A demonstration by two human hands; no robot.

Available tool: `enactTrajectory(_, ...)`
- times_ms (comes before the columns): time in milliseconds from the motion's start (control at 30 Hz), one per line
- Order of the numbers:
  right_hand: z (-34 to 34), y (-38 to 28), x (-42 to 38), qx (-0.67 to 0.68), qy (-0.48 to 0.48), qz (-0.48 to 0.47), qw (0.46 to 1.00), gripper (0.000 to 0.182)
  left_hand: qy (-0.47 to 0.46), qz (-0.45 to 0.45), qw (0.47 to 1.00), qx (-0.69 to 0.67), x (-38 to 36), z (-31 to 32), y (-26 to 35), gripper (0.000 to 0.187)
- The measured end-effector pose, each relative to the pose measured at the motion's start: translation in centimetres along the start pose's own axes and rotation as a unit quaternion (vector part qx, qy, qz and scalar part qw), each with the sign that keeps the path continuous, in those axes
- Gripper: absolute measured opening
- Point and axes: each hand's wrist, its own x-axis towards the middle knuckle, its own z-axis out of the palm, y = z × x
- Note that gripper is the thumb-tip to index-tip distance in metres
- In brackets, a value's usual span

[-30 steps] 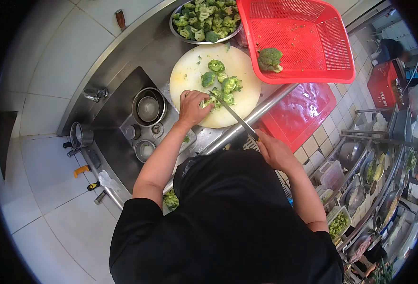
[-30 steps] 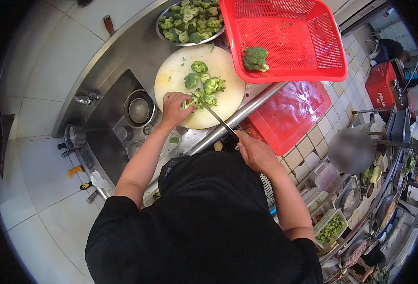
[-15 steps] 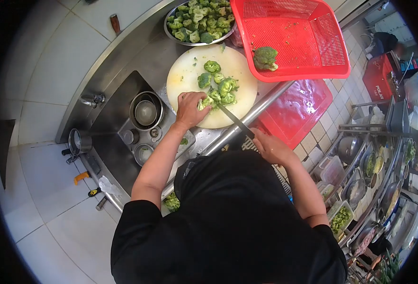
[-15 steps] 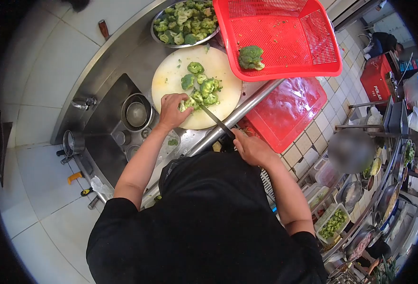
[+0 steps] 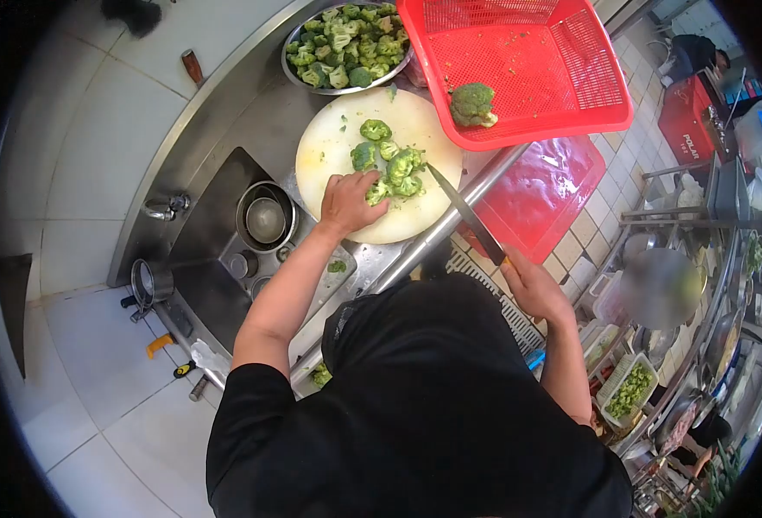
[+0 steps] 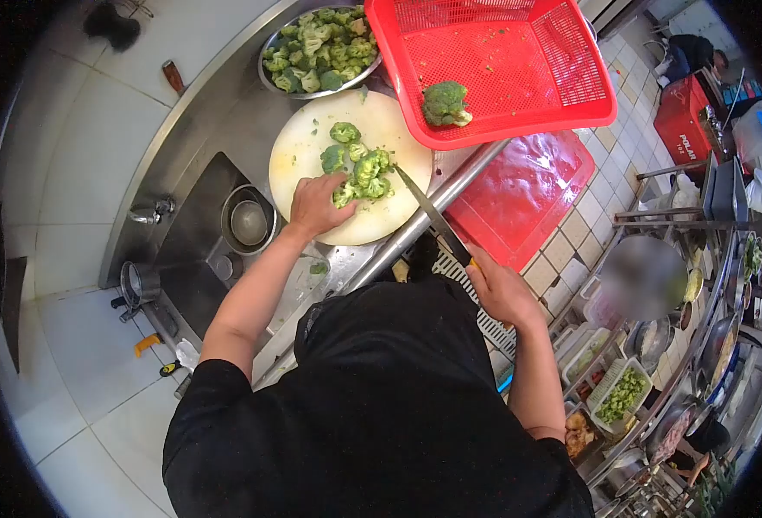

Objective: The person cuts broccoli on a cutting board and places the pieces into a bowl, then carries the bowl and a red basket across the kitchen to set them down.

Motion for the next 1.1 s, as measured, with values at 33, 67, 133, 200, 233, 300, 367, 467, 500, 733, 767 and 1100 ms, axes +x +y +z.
enactTrajectory(33, 0.3, 0.4, 0.0, 0.004, 0.000, 0.000, 1.000, 0.047, 0.020, 0.003, 0.999, -0.027, 0.0, -0.5, -0.5, 0.056)
enactTrajectory(67, 0.7, 0.7, -0.1, 0.012, 0.011, -0.015, 1.000, 0.047, 0.039, 0.004, 0.998, -0.053, -0.1, -0.8, -0.8, 0.052)
enactTrajectory(133, 1.2, 1.0, -0.5, 0.025, 0.020, -0.031, 0.999, 0.047, 0.040, -0.041, 0.989, -0.133, 0.3, -1.1, -1.2, 0.052)
enactTrajectory(200, 1.0, 0.8, -0.6, 0.034, 0.000, -0.004, 0.999, 0.046, 0.054, -0.101, 0.964, -0.241, 0.9, -1.9, -1.7, 0.048)
enactTrajectory(233, 0.8, 0.7, -0.7, 0.037, 0.002, -0.008, 0.999, 0.046, 0.055, -0.098, 0.965, -0.237, 1.2, -1.6, -2.5, 0.048)
enactTrajectory(300, 0.2, 0.3, -0.8, 0.055, -0.006, 0.008, 0.998, 0.045, 0.109, -0.168, 0.857, -0.476, 2.1, -1.3, -3.7, 0.044)
enactTrajectory(367, -0.6, -0.3, -0.7, 0.062, -0.007, 0.019, 0.998, 0.045, 0.122, -0.187, 0.806, -0.548, 3.4, -2.4, -3.9, 0.044)
enactTrajectory(467, -1.0, 0.1, -0.4, 0.058, -0.001, 0.026, 0.998, 0.046, 0.215, -0.159, 0.759, -0.593, 7.2, -4.3, -5.1, 0.043)
enactTrajectory(500, -1.0, 0.3, -0.3, 0.048, 0.009, 0.019, 0.999, 0.046, 0.218, -0.158, 0.759, -0.593, 9.0, -5.5, -5.4, 0.043)
enactTrajectory(733, -1.8, -0.2, 0.0, 0.064, -0.001, 0.040, 0.997, 0.047, 0.370, -0.158, 0.793, -0.457, 24.2, -11.0, -13.5, 0.044)
enactTrajectory(767, -1.7, -0.1, 0.0, 0.064, 0.004, 0.041, 0.997, 0.047, 0.369, -0.154, 0.793, -0.459, 26.0, -11.5, -14.1, 0.044)
enactTrajectory(1100, -0.6, 0.0, 0.5, 0.106, -0.004, 0.099, 0.989, 0.049, 0.031, -0.382, 0.922, -0.050, 36.1, -6.8, -19.3, 0.069)
